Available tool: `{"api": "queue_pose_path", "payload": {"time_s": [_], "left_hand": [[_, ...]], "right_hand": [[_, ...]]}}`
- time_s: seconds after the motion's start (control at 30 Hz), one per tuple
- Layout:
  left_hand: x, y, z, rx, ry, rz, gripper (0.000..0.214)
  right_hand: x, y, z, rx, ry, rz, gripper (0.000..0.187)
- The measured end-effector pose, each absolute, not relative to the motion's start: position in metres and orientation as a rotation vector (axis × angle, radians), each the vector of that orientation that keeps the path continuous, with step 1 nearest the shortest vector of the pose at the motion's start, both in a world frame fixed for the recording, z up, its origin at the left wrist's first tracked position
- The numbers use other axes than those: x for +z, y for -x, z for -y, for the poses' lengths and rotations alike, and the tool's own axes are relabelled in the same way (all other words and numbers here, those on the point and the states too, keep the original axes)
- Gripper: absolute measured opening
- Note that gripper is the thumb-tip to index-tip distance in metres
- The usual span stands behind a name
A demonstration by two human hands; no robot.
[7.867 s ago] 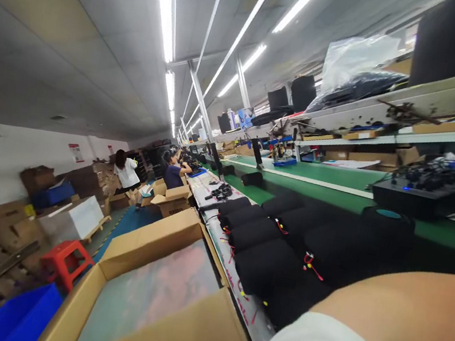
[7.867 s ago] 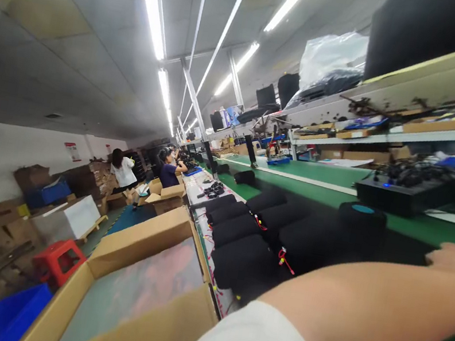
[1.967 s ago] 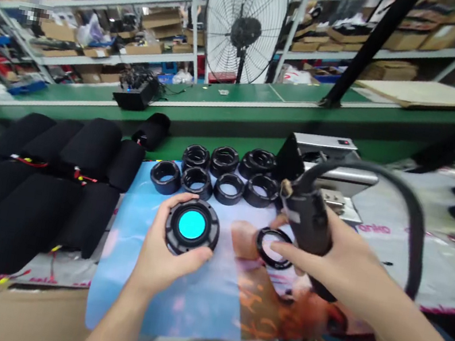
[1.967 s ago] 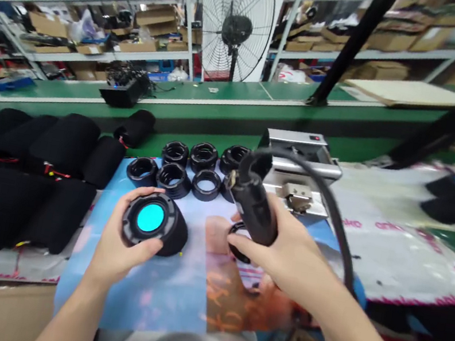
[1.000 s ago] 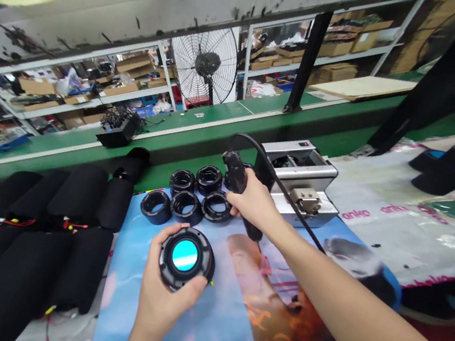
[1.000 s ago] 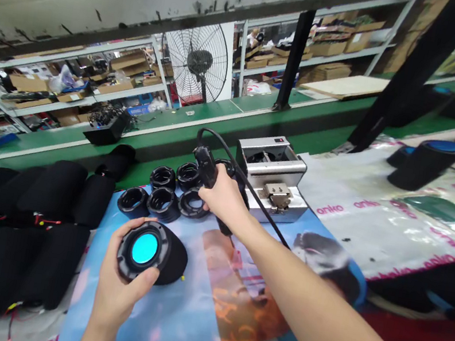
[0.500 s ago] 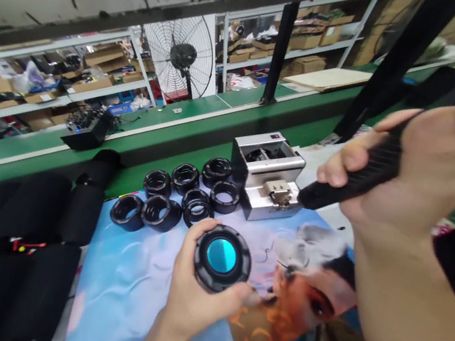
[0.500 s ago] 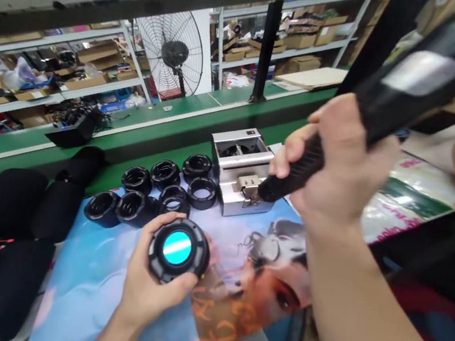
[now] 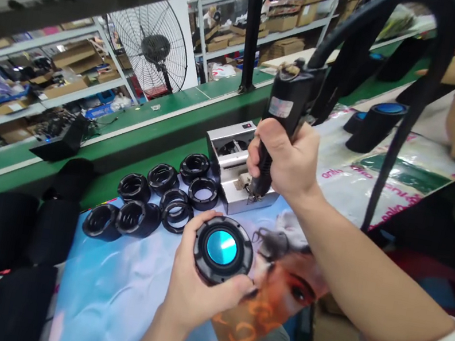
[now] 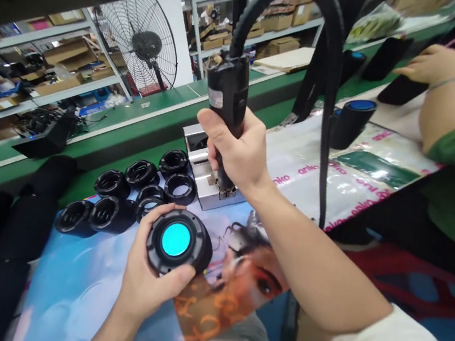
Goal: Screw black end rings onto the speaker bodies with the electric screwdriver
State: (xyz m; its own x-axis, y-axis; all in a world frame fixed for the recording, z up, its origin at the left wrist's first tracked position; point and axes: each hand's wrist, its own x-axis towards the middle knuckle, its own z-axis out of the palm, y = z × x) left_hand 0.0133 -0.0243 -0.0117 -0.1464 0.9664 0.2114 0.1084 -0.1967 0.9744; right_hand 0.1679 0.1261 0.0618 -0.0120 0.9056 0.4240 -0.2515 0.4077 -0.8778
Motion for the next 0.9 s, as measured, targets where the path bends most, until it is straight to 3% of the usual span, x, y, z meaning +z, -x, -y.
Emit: {"api": "queue_pose_path", "payload": {"time_s": [0.4,0.57,0.73,0.9], "left_hand": [[-0.012,-0.012,0.025,1.448,-1.371,-1.311,0.074],[-0.009,-0.014,0.023,1.418,-1.343,-1.346,0.075],[-0.003,-0.014,0.021,1.398,-1.329,-1.341,0.073],[-0.005,-0.013,0.021,1.417,-1.361,-1.340,0.071]], "right_hand": [[0.062,-0.165,-0.130,1.009,0.637,1.212,0.061],[0.065,-0.172,-0.123,1.139,0.620,1.216,0.060],[0.112,-0.177,-0.092,1.098,0.509,1.202,0.050],[0.163,-0.161,-0.066,1.160,0.615,1.216,0.062]]}}
